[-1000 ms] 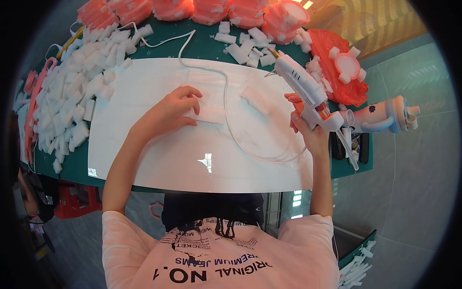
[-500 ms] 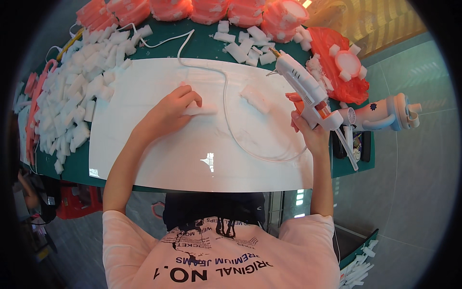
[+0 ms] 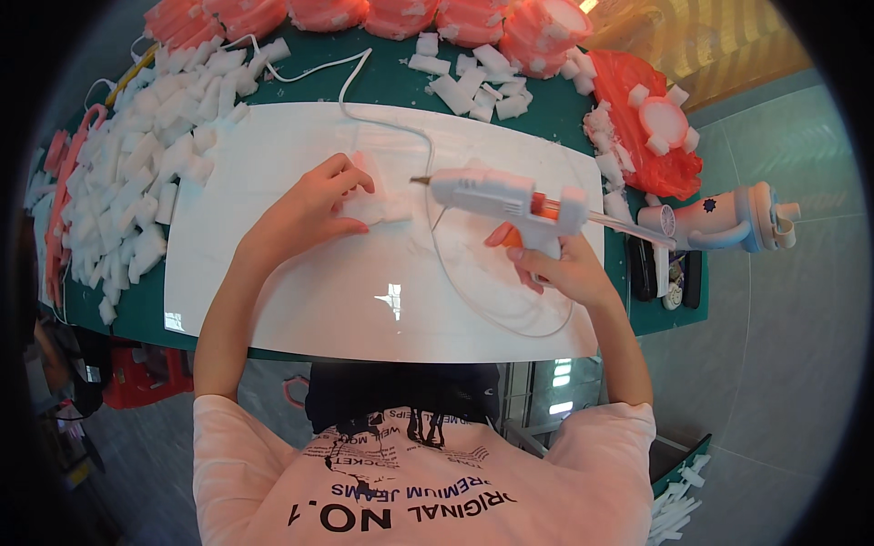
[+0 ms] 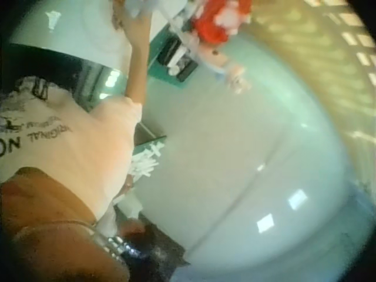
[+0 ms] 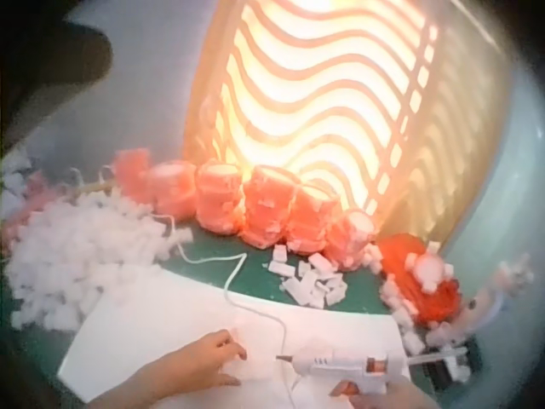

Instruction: The person shapes and joins foam pieces together by applying glue with a hot glue gun and pressing the foam blocks together by hand.

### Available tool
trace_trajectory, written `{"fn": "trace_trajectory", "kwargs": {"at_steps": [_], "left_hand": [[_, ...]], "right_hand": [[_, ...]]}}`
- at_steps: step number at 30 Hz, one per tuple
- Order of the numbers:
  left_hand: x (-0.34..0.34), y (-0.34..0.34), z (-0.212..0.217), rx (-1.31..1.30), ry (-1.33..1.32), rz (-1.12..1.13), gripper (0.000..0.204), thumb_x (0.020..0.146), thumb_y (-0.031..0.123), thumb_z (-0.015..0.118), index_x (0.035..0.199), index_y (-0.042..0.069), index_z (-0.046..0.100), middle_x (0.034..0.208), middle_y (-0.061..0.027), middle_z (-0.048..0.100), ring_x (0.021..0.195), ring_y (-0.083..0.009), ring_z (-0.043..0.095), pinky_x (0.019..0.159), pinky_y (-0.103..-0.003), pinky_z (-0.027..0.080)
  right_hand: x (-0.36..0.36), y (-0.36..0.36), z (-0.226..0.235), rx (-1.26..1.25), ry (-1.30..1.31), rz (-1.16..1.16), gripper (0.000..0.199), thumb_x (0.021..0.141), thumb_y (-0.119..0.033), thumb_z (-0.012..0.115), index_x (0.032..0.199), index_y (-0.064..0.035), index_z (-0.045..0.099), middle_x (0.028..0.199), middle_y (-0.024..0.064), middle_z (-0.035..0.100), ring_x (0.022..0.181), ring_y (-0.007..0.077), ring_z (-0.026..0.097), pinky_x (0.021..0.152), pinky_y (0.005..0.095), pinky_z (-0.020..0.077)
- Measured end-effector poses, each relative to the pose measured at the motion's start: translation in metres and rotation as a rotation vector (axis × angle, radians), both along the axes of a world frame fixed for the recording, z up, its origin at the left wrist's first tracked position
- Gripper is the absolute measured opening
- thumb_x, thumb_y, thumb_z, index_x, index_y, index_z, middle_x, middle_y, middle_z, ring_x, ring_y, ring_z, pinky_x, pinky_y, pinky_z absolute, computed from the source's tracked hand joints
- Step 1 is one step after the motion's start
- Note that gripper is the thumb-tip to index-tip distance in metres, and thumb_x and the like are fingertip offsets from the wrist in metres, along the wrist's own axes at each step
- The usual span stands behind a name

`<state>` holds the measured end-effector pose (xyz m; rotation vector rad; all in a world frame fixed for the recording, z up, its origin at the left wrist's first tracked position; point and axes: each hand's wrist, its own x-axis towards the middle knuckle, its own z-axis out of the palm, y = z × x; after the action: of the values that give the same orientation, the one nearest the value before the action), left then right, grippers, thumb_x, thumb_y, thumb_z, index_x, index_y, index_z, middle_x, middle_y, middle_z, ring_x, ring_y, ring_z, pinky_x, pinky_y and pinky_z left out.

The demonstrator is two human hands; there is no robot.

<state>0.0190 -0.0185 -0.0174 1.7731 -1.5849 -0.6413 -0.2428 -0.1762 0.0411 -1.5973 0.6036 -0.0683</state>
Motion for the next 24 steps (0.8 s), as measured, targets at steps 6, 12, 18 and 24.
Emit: {"fn": "trace_trajectory", "kwargs": {"at_steps": [6,12,18,24], "left_hand": [[-0.002,0.0,0.0,0.069,-0.031,0.038,0.048,0.067,0.011,0.077,0.11,0.006,0.056,0.098,-0.0082,0.049,0.082,-0.0203,0.053,0.074,-0.03,0.046],[-0.004,0.0,-0.005,0.042,-0.019,0.052,0.053,0.064,0.013,0.078,0.111,0.005,0.054,0.095,-0.0099,0.049,0.08,-0.0209,0.053,0.073,-0.032,0.045],[0.0,-0.003,-0.002,0.002,0.011,0.102,0.053,0.061,0.011,0.079,0.107,0.005,0.053,0.094,-0.0096,0.051,0.08,-0.0214,0.054,0.073,-0.032,0.046],[0.005,-0.002,-0.001,0.065,0.008,0.049,0.037,0.064,0.007,0.076,0.095,0.001,0.056,0.087,-0.0099,0.055,0.078,-0.0213,0.055,0.073,-0.03,0.047]], "right_hand": [[0.021,0.008,-0.002,0.041,0.143,0.082,0.015,0.081,-0.009,0.058,0.093,-0.0012,0.056,0.081,0.0057,0.059,0.047,0.0075,0.048,0.04,0.0211,0.0355],[0.035,0.016,-0.004,0.051,0.189,0.1,0.014,0.081,-0.011,0.057,0.092,-0.0016,0.056,0.084,0.0072,0.06,0.046,0.0073,0.048,0.039,0.0213,0.0342],[0.047,0.012,-0.009,0.016,0.21,0.107,0.014,0.081,-0.012,0.057,0.091,-0.0021,0.055,0.081,0.0077,0.06,0.044,0.0079,0.048,0.038,0.0216,0.0334],[0.051,0.011,-0.008,0.036,0.198,0.098,0.018,0.079,-0.013,0.058,0.092,-0.0014,0.054,0.077,0.0079,0.058,0.043,0.0087,0.048,0.036,0.0222,0.0319]]}}
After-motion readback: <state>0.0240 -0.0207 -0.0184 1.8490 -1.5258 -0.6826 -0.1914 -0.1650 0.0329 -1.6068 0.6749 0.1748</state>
